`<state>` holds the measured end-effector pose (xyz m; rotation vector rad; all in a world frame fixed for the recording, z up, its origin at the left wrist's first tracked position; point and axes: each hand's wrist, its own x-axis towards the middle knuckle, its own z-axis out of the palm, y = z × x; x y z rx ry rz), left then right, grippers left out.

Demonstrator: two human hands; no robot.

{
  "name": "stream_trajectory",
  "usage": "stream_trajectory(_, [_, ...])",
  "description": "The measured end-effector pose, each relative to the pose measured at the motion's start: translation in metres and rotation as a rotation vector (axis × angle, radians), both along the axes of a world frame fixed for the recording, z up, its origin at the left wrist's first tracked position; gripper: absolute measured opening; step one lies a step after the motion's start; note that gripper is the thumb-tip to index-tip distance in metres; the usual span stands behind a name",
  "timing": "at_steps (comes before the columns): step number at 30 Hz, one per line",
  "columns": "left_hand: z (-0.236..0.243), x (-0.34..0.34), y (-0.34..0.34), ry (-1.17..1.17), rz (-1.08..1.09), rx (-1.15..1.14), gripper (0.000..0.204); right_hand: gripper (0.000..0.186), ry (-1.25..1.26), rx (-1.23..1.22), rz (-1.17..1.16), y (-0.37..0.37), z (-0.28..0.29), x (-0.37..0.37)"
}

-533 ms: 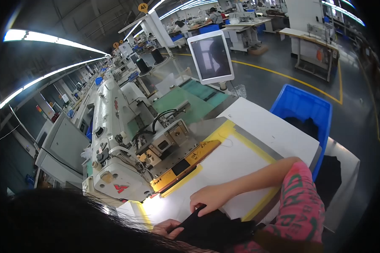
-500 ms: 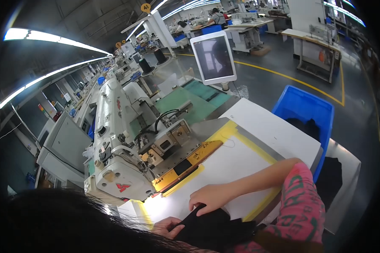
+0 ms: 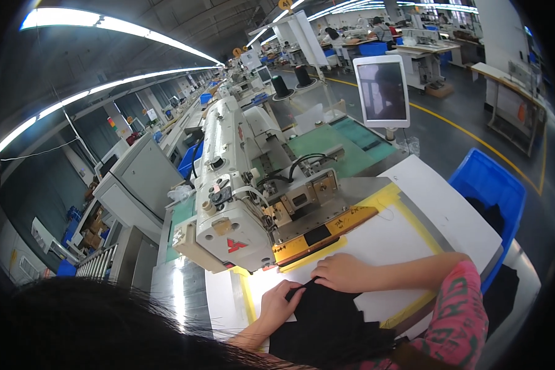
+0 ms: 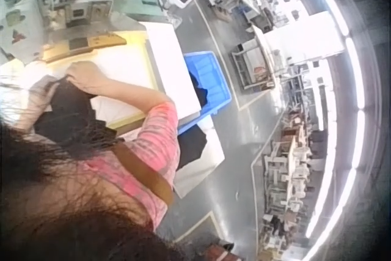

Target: Sewing leather pieces using an industrial sewing machine.

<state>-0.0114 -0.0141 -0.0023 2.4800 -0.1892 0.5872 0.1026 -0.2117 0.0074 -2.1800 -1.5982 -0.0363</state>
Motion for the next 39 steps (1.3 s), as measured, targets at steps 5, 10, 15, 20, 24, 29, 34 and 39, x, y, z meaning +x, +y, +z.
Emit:
stream_trajectory(5, [0.002, -0.009, -0.003, -0.002, -0.019, 0.018, 0.014, 0.023, -0.006, 0.087, 0.01, 0.0, -0.013, -0.002])
stream_trajectory(10, [0.002, -0.012, -0.002, -0.055, 0.023, -0.074, 0.014, 0.027, 0.261, -0.007, -0.048, 0.005, -0.012, 0.001])
stream_trajectory(15, [0.009, -0.008, 0.002, -0.319, -0.051, 0.136, 0.022, 0.026, 0.243, 0.006, -0.187, 0.023, -0.002, 0.042])
stream_trajectory(20, [0.006, 0.001, -0.002, -0.041, -0.141, 0.261, 0.034, 0.026, 0.252, -0.021, -0.26, 0.037, 0.0, 0.05])
stream_trajectory(24, [0.001, 0.004, 0.0, 0.077, -0.057, 0.308, 0.047, 0.026, 0.232, 0.023, -0.303, 0.04, -0.004, 0.057])
stream_trajectory(29, [-0.007, 0.005, 0.003, 0.126, 0.035, 0.365, 0.056, 0.026, 0.197, 0.014, -0.303, 0.045, -0.004, 0.055])
stream_trajectory(34, [-0.007, 0.008, 0.001, 0.099, 0.051, 0.433, 0.058, 0.025, 0.22, -0.01, -0.316, 0.045, -0.001, 0.056])
stream_trajectory(39, [-0.007, 0.012, 0.003, 0.066, 0.038, 0.416, 0.061, 0.025, 0.291, -0.059, -0.336, 0.045, 0.001, 0.061])
